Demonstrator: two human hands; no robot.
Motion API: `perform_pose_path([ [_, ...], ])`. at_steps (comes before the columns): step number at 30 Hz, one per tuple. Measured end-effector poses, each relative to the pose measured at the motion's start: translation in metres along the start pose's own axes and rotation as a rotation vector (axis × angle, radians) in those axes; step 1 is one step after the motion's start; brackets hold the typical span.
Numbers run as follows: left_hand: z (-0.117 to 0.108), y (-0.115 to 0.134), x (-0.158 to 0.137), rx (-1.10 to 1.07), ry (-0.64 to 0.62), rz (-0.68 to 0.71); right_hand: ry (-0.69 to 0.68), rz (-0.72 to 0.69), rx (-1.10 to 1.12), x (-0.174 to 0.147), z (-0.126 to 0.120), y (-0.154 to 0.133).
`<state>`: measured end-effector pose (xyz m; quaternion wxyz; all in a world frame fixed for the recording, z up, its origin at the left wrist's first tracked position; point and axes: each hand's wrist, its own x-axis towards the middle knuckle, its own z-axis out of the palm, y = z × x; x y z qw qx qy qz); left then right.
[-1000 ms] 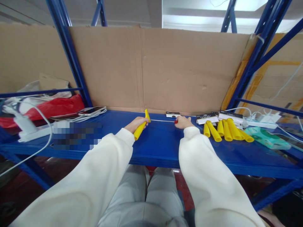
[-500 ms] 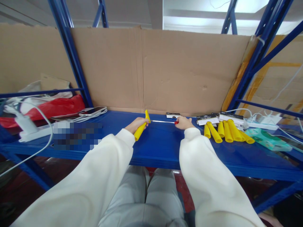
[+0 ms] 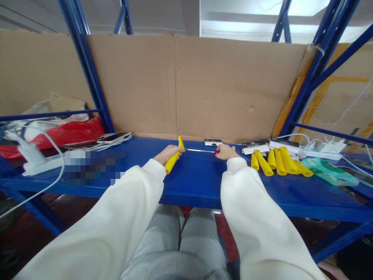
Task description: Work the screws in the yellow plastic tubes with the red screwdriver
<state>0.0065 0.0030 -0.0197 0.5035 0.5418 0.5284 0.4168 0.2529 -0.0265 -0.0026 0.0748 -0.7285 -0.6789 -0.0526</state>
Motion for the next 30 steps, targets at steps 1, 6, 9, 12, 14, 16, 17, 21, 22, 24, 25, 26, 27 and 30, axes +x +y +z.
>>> perform_pose_path([
  [1, 0.0001, -0.0002, 0.0, -0.003, -0.001, 0.004, 0.009, -0.005, -0.004, 0.0003, 0.0006, 0.0004],
  [6, -0.0005, 0.0002, 0.0007, -0.007, -0.008, -0.002, -0.008, -0.024, 0.018, 0.0009, 0.0017, 0.0019],
  [9, -0.0009, 0.0007, 0.001, -0.002, -0.014, -0.009, -0.02, -0.017, -0.007, -0.0019, -0.002, 0.0002],
  [12, -0.0009, 0.0006, 0.0008, 0.001, -0.016, -0.008, -0.032, 0.0, -0.024, -0.0048, -0.0053, -0.0018],
  [14, -0.0007, 0.0003, 0.0008, 0.0, -0.011, -0.007, -0.019, -0.002, -0.023, -0.0053, -0.0052, -0.0021],
  [16, -0.0004, 0.0004, 0.0008, 0.0, -0.004, -0.009, -0.009, -0.011, -0.012, -0.0045, -0.0037, -0.0016],
  [17, -0.0002, 0.0006, 0.0007, 0.001, -0.002, -0.01, -0.012, -0.015, -0.004, -0.0039, -0.0029, -0.0012],
  [21, 0.0003, 0.0019, -0.0007, 0.005, -0.003, -0.012, -0.04, -0.017, 0.001, -0.0018, -0.0016, -0.0005],
  [22, 0.0003, 0.002, -0.0012, 0.004, -0.005, -0.01, -0.04, -0.013, -0.003, -0.0019, -0.002, -0.0009],
  [24, 0.0001, 0.002, -0.0019, -0.002, -0.009, -0.003, -0.039, 0.0, -0.003, -0.0026, -0.0032, -0.0021],
  [25, -0.0001, 0.0018, -0.002, -0.005, -0.01, -0.002, -0.039, 0.009, 0.0, -0.0032, -0.0038, -0.0027],
  [26, -0.0003, 0.0016, -0.002, -0.006, -0.01, -0.003, -0.037, 0.015, 0.003, -0.0039, -0.0043, -0.0034],
  [27, -0.0004, 0.0014, -0.0019, -0.005, -0.009, -0.005, -0.032, 0.02, 0.003, -0.0044, -0.0047, -0.0038],
  [30, -0.0006, 0.001, -0.001, -0.005, -0.005, -0.011, -0.004, 0.023, -0.005, -0.0051, -0.0049, -0.004],
])
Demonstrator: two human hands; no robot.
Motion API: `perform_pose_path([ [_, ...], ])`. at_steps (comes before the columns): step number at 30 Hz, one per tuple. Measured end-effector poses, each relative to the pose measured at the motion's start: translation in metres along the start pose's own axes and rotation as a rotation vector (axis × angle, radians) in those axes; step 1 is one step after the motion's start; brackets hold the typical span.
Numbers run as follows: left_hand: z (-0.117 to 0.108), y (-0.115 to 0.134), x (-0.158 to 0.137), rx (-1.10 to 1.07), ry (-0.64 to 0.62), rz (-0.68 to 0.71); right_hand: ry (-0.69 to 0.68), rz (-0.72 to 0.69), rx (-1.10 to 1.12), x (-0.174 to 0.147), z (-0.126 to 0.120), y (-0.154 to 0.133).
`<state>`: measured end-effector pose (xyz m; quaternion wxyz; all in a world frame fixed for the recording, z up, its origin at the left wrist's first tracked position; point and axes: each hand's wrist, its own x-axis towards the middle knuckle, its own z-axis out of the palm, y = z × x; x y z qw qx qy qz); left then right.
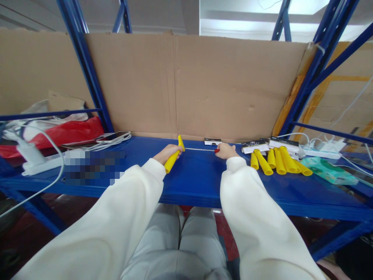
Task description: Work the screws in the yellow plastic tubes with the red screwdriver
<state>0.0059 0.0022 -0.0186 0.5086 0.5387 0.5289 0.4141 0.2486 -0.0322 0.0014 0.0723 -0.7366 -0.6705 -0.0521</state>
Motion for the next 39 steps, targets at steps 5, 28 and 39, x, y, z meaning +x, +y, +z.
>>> perform_pose_path([
  [5, 0.0, 0.001, 0.001, 0.001, -0.006, -0.001, 0.009, 0.017, -0.005, 0.002, 0.002, 0.003],
  [28, 0.0, 0.001, 0.002, -0.035, 0.073, -0.012, 0.007, -0.012, 0.039, 0.003, 0.004, 0.007],
  [39, -0.001, 0.001, 0.003, -0.041, 0.071, -0.02, -0.124, -0.067, 0.139, 0.001, 0.004, 0.01],
])
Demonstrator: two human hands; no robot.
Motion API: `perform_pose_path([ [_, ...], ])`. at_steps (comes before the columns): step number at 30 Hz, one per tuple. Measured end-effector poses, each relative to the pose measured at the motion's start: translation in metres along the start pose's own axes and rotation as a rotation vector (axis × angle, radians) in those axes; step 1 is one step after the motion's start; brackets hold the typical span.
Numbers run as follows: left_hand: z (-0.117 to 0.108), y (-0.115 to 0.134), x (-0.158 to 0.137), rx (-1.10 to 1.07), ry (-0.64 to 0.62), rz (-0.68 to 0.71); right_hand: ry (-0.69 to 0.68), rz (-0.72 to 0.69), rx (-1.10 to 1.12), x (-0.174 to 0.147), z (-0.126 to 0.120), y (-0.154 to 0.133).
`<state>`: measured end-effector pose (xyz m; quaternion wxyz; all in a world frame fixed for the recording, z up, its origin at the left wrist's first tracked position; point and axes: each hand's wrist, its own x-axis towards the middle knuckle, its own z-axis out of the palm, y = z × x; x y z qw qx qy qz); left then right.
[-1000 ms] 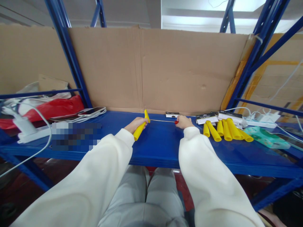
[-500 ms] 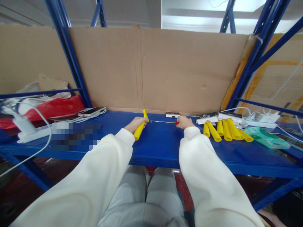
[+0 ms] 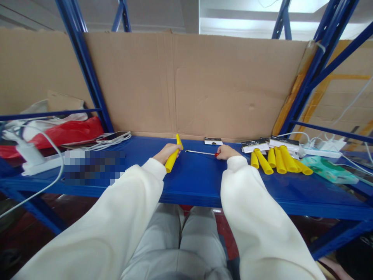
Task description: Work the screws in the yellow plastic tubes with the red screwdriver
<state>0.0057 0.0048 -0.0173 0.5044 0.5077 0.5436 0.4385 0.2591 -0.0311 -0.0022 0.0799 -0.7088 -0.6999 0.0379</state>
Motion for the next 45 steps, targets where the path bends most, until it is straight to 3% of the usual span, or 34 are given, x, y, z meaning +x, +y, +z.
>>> perform_pose_path([
  [5, 0.001, 0.0, -0.003, -0.005, 0.007, 0.024, -0.066, -0.018, 0.017, 0.003, 0.001, 0.003],
  [8, 0.002, 0.0, -0.004, -0.019, 0.012, 0.036, 0.014, -0.08, 0.034, 0.009, 0.008, -0.002],
  [13, 0.003, 0.0, -0.004, -0.064, 0.035, 0.048, 0.257, -0.395, 0.075, 0.02, 0.027, -0.035],
  [18, 0.002, 0.001, -0.004, -0.105, 0.095, 0.078, 0.218, -0.582, 0.025, 0.031, 0.039, -0.078],
  [29, 0.002, 0.001, 0.0, -0.135, 0.155, 0.13, 0.106, -0.456, -0.087, 0.041, 0.044, -0.12],
  [41, 0.002, 0.0, 0.001, -0.135, 0.191, 0.147, 0.123, -0.445, -0.065, 0.042, 0.052, -0.122],
  [45, 0.003, 0.003, -0.005, -0.161, 0.178, 0.117, 0.184, -0.398, 0.032, 0.046, 0.043, -0.116],
])
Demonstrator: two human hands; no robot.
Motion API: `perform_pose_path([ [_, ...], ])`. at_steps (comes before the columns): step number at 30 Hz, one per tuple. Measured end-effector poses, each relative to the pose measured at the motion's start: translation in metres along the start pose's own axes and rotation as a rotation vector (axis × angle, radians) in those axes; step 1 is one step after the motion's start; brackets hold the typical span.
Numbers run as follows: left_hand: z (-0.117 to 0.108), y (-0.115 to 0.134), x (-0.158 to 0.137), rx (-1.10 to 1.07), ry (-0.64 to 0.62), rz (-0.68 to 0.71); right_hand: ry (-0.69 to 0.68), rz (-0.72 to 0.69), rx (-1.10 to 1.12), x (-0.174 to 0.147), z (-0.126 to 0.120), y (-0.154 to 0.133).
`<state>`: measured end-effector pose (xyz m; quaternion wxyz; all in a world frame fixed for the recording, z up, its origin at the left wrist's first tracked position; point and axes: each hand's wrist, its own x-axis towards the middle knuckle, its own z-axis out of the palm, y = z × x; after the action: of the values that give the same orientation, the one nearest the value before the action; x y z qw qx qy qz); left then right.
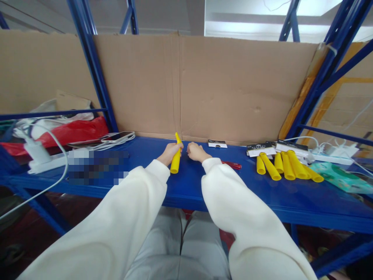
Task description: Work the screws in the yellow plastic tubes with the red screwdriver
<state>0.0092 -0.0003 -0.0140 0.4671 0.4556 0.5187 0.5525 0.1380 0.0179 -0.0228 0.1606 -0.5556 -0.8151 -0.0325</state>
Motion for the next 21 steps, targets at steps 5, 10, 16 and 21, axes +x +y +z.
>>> perform_pose_path([
  [5, 0.0, 0.003, -0.004, -0.012, -0.02, -0.051, 0.133, 0.231, 0.058, -0.003, -0.03, 0.043],
  [10, -0.001, 0.002, -0.003, -0.012, -0.032, -0.056, 0.144, 0.679, -0.017, -0.026, -0.041, 0.104],
  [16, -0.001, 0.001, -0.002, 0.003, -0.045, -0.061, 0.165, 0.83, 0.041, -0.039, -0.031, 0.129],
  [21, -0.002, 0.0, -0.001, 0.013, -0.048, -0.051, 0.284, 0.88, 0.156, -0.035, -0.03, 0.139],
])
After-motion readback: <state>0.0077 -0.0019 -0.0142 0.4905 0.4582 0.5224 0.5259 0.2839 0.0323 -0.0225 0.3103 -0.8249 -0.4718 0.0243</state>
